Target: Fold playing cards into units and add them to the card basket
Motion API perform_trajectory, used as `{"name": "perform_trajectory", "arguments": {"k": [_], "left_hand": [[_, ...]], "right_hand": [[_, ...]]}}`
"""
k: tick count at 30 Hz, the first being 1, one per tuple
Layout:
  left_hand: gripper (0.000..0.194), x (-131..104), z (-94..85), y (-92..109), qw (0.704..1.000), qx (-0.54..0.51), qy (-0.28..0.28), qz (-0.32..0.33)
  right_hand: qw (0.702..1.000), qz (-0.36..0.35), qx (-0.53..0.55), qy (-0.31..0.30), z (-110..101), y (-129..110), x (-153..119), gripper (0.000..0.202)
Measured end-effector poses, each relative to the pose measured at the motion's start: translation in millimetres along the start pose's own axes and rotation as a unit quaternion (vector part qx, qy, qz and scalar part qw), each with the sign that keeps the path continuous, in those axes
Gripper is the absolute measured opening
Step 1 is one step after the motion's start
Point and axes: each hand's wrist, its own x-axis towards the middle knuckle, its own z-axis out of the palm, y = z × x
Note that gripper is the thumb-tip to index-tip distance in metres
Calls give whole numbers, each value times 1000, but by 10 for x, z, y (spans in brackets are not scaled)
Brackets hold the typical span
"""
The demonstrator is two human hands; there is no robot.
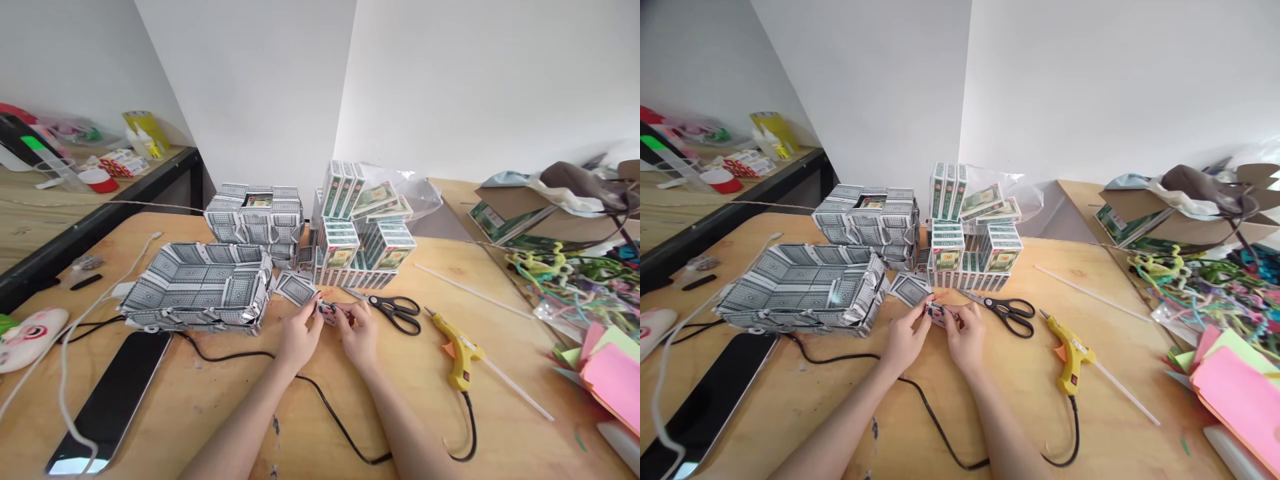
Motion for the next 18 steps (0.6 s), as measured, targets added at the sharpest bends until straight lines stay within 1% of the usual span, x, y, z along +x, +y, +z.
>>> {"name": "perform_trajectory", "arguments": {"k": [3,5,7,11,15,18], "left_hand": [[38,-14,-1,25,999,-31,-23,-8],[40,-27,1,37,998,-59,-32,-6],[41,-39,2,52,995,-97,-35,5],[38,-46,3,72,988,-149,-30,15],[34,-17,17,30,987,-157,-18,-22],[29,12,28,-6,981,-187,-14,-42]], "right_hand": [[1000,-4,13,4,-4,-5,5,15],[999,13,41,-5,-1,2,8,15],[994,54,90,-19,5,12,15,17],[972,140,189,-28,16,32,40,22],[955,176,234,-45,19,49,54,24],[950,190,245,-51,28,51,53,24]]}}
